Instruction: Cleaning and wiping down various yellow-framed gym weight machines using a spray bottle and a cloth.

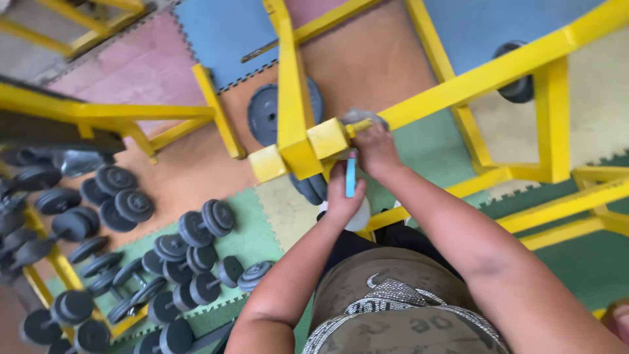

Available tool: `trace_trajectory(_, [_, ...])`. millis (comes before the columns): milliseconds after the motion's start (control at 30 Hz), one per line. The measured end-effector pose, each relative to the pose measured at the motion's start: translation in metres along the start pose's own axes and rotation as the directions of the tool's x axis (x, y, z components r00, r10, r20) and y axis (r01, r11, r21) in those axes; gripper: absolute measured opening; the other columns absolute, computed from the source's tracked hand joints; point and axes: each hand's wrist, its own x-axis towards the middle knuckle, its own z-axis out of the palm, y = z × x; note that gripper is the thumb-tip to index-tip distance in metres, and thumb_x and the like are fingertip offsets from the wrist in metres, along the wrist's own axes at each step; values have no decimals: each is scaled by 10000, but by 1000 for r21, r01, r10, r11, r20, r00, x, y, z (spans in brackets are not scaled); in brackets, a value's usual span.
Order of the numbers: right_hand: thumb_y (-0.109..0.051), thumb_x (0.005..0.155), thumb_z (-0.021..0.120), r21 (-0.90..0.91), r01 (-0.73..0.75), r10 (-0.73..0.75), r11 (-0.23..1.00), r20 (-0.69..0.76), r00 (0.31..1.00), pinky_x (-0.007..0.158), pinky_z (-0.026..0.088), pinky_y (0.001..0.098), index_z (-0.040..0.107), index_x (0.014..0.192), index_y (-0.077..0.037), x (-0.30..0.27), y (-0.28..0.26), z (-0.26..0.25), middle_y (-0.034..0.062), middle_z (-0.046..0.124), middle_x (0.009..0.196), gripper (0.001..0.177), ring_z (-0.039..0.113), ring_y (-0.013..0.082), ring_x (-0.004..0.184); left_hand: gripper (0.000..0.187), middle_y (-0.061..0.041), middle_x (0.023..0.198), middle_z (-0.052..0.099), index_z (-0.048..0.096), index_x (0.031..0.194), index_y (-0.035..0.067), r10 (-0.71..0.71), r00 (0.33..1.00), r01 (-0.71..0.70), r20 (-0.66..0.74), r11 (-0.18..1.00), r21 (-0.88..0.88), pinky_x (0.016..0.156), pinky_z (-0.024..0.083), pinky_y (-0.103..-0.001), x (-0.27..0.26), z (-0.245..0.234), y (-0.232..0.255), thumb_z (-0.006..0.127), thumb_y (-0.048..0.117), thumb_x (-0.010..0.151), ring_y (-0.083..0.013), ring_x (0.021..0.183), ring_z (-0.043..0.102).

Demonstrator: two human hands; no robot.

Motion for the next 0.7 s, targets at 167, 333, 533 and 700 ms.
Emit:
trace_trajectory(167, [-156, 908, 604, 63, 26, -25, 998, -15, 1000, 931, 459, 522, 703, 1231, -159, -22, 4, -5, 157, 614, 1208, 337, 545, 382, 1201, 599, -209, 1154, 614, 516, 1382, 20, 3, 1000, -5, -16, 995, -97, 926, 515, -438, 6, -5, 21, 675, 103, 811, -395, 1036, 627])
trace_trajectory(333, [-176, 878, 629, -68, -6, 9, 998, 41, 999, 973, 464, 488, 739, 1084, -182, -3, 3, -8, 105, 640, 1187, 234, 548, 344, 1249, 504, -210, 1141, 625, 536, 1298, 18, -19, 1000, 17, -13, 994, -110, 935, 519, -442, 1, 11, 8, 665, 97, 817, -393, 1036, 633])
trace_trajectory(533, [-169, 892, 652, -32, 117, -119, 993, -60, 991, 957, 466, 490, 743, 1172, -214, -25, 29, -14, 96, 631, 1253, 298, 553, 331, 1230, 465, -228, 1093, 613, 539, 1237, -4, -8, 999, 4, -37, 995, -101, 901, 513, -453, 10, 10, 28, 670, 92, 801, -409, 993, 623])
trace_trajectory(700, [-114, 858, 629, -120, 54, -66, 991, -93, 994, 949, 444, 484, 721, 1307, -249, -23, 51, -27, 95, 612, 1275, 477, 545, 318, 1230, 413, -223, 1072, 617, 545, 1179, 9, -60, 998, 58, -33, 996, -71, 880, 530, -455, 8, 28, 24, 681, 106, 801, -404, 972, 638])
